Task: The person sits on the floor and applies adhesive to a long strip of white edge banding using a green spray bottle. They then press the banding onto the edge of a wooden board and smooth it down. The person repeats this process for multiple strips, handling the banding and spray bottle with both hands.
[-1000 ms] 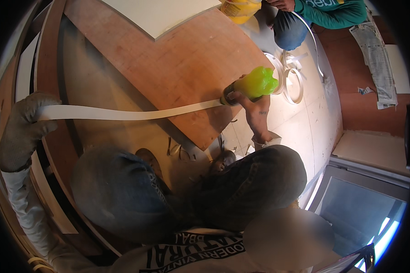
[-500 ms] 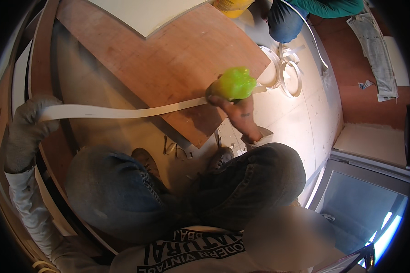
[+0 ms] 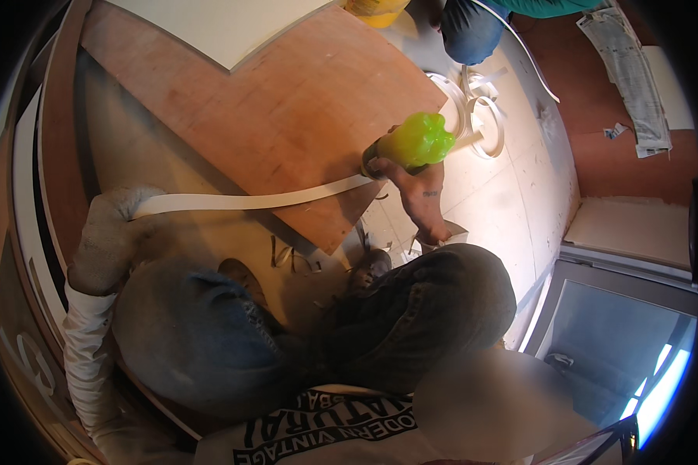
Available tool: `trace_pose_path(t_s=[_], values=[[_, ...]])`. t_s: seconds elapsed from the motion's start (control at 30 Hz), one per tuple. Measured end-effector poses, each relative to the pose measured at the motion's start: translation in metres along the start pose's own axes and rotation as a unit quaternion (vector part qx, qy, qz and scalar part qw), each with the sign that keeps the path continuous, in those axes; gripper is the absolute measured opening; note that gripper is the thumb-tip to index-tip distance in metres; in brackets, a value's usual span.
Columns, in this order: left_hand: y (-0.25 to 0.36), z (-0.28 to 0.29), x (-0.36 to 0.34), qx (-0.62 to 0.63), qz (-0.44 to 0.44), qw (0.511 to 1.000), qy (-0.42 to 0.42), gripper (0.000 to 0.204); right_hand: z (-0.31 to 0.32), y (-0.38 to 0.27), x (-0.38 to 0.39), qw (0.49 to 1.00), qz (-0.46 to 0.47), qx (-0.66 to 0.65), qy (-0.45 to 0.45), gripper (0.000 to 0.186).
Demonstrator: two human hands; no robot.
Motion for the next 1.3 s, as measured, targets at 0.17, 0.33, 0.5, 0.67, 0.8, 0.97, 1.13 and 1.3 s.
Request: trace_pose_path(t_s=[0.17, 0.33, 0.5, 0.67, 0.8, 0.97, 1.13, 1.3], values=[[-0.008, 0.003, 0.009, -0.101, -0.005, 0.993, 0.056, 0.026, 0.009, 0.011, 0.002, 0.998, 0.022, 0.045, 0.024, 0.045], [-0.01, 0.007, 0.021, -0.07, 0.012, 0.996, 0.056, 0.026, 0.038, 0.015, 0.013, 0.996, 0.011, 0.05, 0.076, 0.042], [-0.019, 0.008, 0.029, -0.125, -0.05, 0.988, 0.077, 0.029, 0.062, 0.018, 0.001, 0.986, 0.073, -0.041, 0.144, 0.042], [-0.014, 0.008, 0.027, -0.146, -0.108, 0.981, 0.076, 0.031, 0.074, 0.021, -0.022, 0.967, 0.074, -0.163, 0.184, 0.043], [-0.009, 0.006, 0.025, -0.16, -0.121, 0.977, 0.07, 0.032, 0.069, 0.032, -0.019, 0.979, 0.09, -0.032, 0.183, 0.047], [-0.03, 0.001, 0.022, -0.097, -0.122, 0.984, 0.085, 0.031, 0.006, 0.016, -0.004, 0.998, 0.033, 0.025, 0.042, 0.043], [-0.018, -0.001, 0.021, -0.199, -0.151, 0.966, 0.061, 0.034, 0.001, 0.013, -0.008, 0.998, 0.067, 0.01, -0.006, 0.03], [-0.045, -0.005, 0.009, -0.235, -0.132, 0.962, 0.042, 0.033, 0.048, 0.017, -0.019, 0.982, 0.098, 0.091, 0.13, 0.033]])
Point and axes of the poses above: each hand's wrist, its own x-axis away from the middle knuckle, its own z-axis out of the back of the hand, y = z × x, the point moved 5 cm from there along -x, towards the middle knuckle, and after that the axes turned 5 degrees about z, right-handed, at the moved point
